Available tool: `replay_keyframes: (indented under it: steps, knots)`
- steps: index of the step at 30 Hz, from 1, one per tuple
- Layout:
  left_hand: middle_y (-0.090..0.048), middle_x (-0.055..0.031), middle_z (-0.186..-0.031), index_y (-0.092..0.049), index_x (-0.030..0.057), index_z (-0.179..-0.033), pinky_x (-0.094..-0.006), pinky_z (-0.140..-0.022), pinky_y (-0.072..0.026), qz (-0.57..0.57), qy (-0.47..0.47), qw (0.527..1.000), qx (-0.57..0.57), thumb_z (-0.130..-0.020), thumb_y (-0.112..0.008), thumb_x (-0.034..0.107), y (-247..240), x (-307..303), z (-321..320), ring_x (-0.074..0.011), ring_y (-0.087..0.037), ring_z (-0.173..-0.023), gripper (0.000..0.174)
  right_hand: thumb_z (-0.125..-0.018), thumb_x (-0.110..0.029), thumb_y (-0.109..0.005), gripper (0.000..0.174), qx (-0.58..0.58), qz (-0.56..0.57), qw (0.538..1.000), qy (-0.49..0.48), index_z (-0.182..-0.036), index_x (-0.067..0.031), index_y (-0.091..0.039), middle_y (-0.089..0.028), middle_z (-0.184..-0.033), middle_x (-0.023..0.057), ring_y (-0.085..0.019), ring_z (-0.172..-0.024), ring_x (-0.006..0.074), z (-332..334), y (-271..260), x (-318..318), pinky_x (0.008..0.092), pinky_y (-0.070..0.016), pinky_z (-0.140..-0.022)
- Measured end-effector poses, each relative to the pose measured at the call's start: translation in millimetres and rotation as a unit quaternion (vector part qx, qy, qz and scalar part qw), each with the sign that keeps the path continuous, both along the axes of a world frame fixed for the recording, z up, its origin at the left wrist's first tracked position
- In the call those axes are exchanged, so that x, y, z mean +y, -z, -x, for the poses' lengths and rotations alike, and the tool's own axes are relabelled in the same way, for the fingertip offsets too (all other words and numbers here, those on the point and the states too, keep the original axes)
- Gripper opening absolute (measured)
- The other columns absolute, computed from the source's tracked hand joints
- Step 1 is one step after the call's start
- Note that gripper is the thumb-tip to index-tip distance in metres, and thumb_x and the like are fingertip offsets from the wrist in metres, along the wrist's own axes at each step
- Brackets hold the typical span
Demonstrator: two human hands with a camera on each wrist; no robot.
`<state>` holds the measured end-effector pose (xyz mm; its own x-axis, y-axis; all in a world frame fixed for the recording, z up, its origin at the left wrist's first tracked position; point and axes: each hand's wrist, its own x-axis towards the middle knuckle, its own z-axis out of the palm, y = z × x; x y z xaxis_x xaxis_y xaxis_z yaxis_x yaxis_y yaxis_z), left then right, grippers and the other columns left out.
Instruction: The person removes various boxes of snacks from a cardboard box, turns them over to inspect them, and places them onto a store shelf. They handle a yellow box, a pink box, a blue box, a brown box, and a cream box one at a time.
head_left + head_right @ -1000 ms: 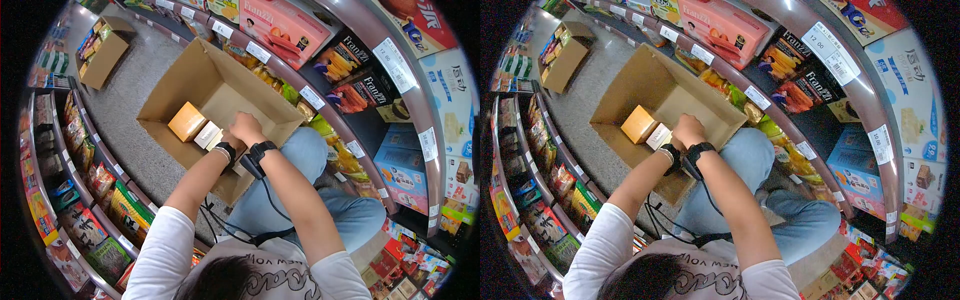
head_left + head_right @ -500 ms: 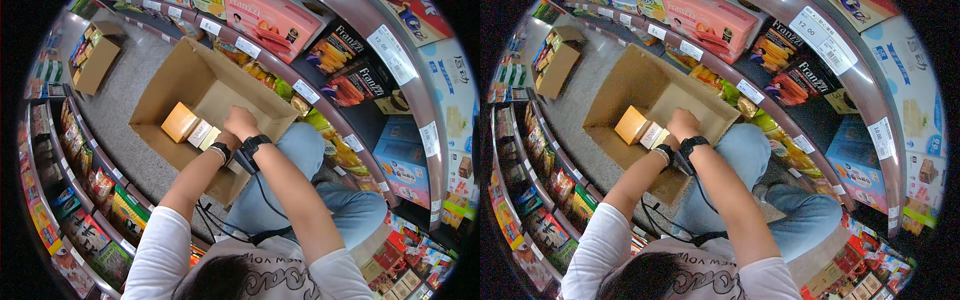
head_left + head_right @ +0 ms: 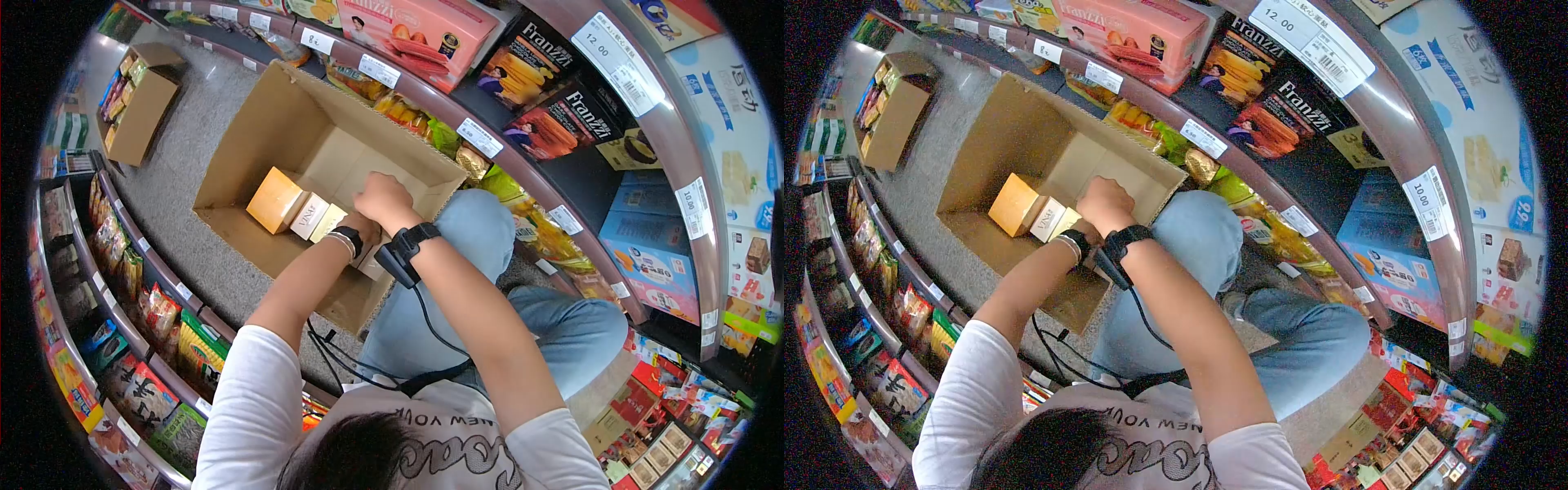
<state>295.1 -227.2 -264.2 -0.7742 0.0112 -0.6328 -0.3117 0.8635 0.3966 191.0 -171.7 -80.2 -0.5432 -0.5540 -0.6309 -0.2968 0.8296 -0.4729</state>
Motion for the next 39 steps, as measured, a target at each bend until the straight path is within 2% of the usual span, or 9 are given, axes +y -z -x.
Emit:
replay_keyframes:
  steps: [13,21,24,27,29,31,35,36,39]
  knots:
    - [-0.064,-0.0172,-0.116,-0.064,0.0071,-0.114,-0.0402,-0.091,-0.05,0.068,0.102,0.99,-0.071,-0.078,-0.063,0.024,26.9,-12.9,-15.9,-0.0322,-0.061,-0.109,0.04,-0.08,-0.036,-0.065,0.04,-0.007,0.025,1.0,0.003,-0.107,-0.007,-0.063,-0.065,-0.108,0.0169,-0.061,-0.104,0.0347,-4.6,0.6,19.3,0.0437,-0.0503,-0.087]
    - [-0.061,-0.016,-0.12,-0.065,0.0089,-0.109,-0.0375,-0.087,-0.0523,0.083,-0.019,0.988,-0.129,-0.07,-0.069,0.023,4.3,-18.1,-12.3,-0.0301,-0.062,-0.107,0.042,-0.079,-0.036,-0.067,0.042,-0.011,0.015,1.0,0.008,-0.11,-0.0075,-0.063,-0.066,-0.108,0.0154,-0.062,-0.102,0.0333,-4.2,2.0,25.4,0.0428,-0.0503,-0.085]
    - [-0.061,-0.0192,-0.119,-0.059,0.0035,-0.115,-0.0378,-0.087,-0.0518,0.04,0.072,0.986,-0.142,-0.067,-0.073,0.03,-14.5,-33.8,-0.7,-0.0311,-0.062,-0.106,0.057,-0.078,-0.036,-0.068,0.042,-0.01,0.032,0.999,0.012,-0.109,-0.0075,-0.063,-0.065,-0.108,0.0161,-0.062,-0.102,0.0334,-4.1,-0.7,25.8,0.0423,-0.05,-0.086]
    - [-0.062,-0.0243,-0.112,-0.049,-0.0062,-0.121,-0.0382,-0.087,-0.0513,0.048,-0.12,0.991,-0.028,-0.061,-0.077,0.037,-58.9,-44.9,-3.5,-0.0345,-0.062,-0.104,0.079,-0.076,-0.033,-0.07,0.044,-0.015,0.059,0.998,0.009,-0.11,-0.0063,-0.062,-0.065,-0.108,0.0176,-0.062,-0.103,0.0334,-7.4,-6.0,25.6,0.0414,-0.0493,-0.087]
    - [-0.062,-0.0256,-0.109,-0.045,-0.0094,-0.121,-0.0385,-0.086,-0.051,0.021,-0.156,0.987,-0.041,-0.056,-0.079,0.038,-127.8,-46.6,7.7,-0.0356,-0.062,-0.102,0.087,-0.073,-0.031,-0.073,0.047,-0.011,0.079,0.997,-0.008,-0.111,-0.0051,-0.061,-0.064,-0.109,0.0186,-0.061,-0.103,0.0336,-9.0,-3.4,25.8,0.0409,-0.0487,-0.088]
    - [-0.062,-0.0269,-0.107,-0.041,-0.0126,-0.12,-0.0387,-0.084,-0.0508,-0.009,-0.195,0.979,-0.052,-0.051,-0.082,0.039,-180.3,-42.7,17.3,-0.0367,-0.062,-0.1,0.095,-0.07,-0.028,-0.076,0.052,-0.013,0.193,0.981,0.001,-0.113,-0.004,-0.06,-0.064,-0.109,0.0192,-0.061,-0.103,0.0339,-6.6,16.9,27.6,0.0409,-0.0484,-0.088]
    - [-0.066,-0.0225,-0.097,-0.05,-0.008,-0.117,-0.0361,-0.08,-0.0512,-0.127,-0.303,0.933,0.144,-0.049,-0.082,0.035,-107.8,-84.4,-8.7,-0.0318,-0.065,-0.094,0.086,-0.062,-0.024,-0.081,0.063,0.03,0.24,0.97,-0.001,-0.117,-0.003,-0.057,-0.063,-0.111,0.0203,-0.059,-0.106,0.0339,-1.2,1.5,39.9,0.0404,-0.0476,-0.09]
    - [-0.067,-0.0192,-0.095,-0.057,-0.0028,-0.114,-0.0351,-0.08,-0.0512,-0.134,-0.341,0.925,0.098,-0.05,-0.081,0.031,-161.3,-76.0,-2.1,-0.0283,-0.066,-0.092,0.076,-0.059,-0.023,-0.082,0.07,-0.013,0.221,0.975,-0.005,-0.121,-0.0031,-0.055,-0.062,-0.114,0.0207,-0.058,-0.109,0.0342,3.2,-7.2,42.7,0.0394,-0.0462,-0.093]
    - [-0.068,-0.0157,-0.094,-0.061,-0.0003,-0.111,-0.033,-0.08,-0.0512,-0.111,-0.292,0.932,0.185,-0.053,-0.079,0.026,-219.3,-76.5,1.3,-0.0247,-0.066,-0.089,0.066,-0.057,-0.023,-0.083,0.078,-0.008,0.224,0.975,-0.012,-0.126,-0.0037,-0.051,-0.059,-0.119,0.021,-0.056,-0.113,0.0345,5.2,-23.9,51.6,0.0396,-0.0443,-0.097]
